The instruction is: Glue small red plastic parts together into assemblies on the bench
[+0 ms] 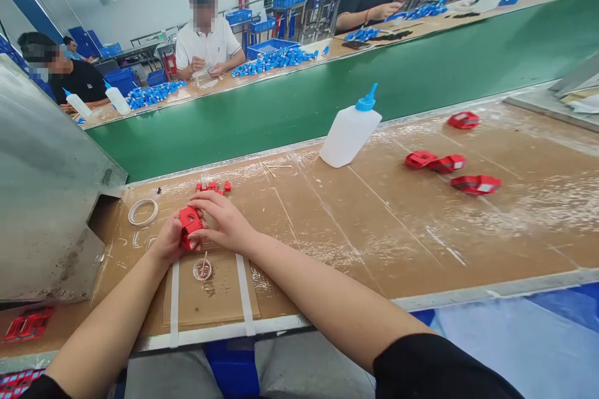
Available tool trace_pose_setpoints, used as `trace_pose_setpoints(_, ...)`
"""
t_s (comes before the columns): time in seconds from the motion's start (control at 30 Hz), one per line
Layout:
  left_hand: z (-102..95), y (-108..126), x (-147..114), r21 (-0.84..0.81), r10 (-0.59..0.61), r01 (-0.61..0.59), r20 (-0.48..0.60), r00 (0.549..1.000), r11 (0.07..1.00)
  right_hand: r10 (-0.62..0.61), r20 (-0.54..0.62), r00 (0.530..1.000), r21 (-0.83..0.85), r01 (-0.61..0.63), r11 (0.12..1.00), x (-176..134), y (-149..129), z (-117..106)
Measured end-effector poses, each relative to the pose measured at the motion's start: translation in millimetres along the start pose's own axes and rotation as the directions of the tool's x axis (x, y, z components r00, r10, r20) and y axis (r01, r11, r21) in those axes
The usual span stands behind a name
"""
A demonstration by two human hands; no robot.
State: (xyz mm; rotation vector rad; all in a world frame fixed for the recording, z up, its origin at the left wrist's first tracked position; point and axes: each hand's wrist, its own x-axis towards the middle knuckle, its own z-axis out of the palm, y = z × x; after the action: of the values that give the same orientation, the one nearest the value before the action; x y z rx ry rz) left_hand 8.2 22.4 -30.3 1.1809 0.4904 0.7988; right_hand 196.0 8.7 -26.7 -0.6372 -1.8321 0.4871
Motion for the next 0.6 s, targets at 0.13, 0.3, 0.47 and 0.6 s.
trace_pose_setpoints(0.13, 6.5, -1.2, -3.4, 0.008, 0.063, -0.063, -0.014, 0.998, 0.998, -0.046, 0.011, 0.999, -0.003, 0.046, 0.999, 0.1, -0.1, -2.3)
trace_pose_setpoints(0.3, 9.6, 0.7, -3.0, 0.146, 0.142, -0.124, -0.114, 0.983, 0.981, -0.111, 0.023, 0.994, -0.081, 0.112, 0.99, -0.3, 2.5, -9.2)
trace_pose_setpoints(0.47, 5.7, 8.2, 2.6, 0.428, 0.216, -0.116, -0.192, 0.957, 0.896, -0.249, 0.123, 0.961, -0.173, 0.268, 0.948, 0.1, 9.7, -11.6)
trace_pose_setpoints(0.6, 1.6, 11.5, 3.3, 0.456, 0.167, -0.094, -0.123, 0.978, 0.885, -0.233, 0.14, 0.962, -0.136, 0.251, 0.958, -1.0, 13.2, -11.5)
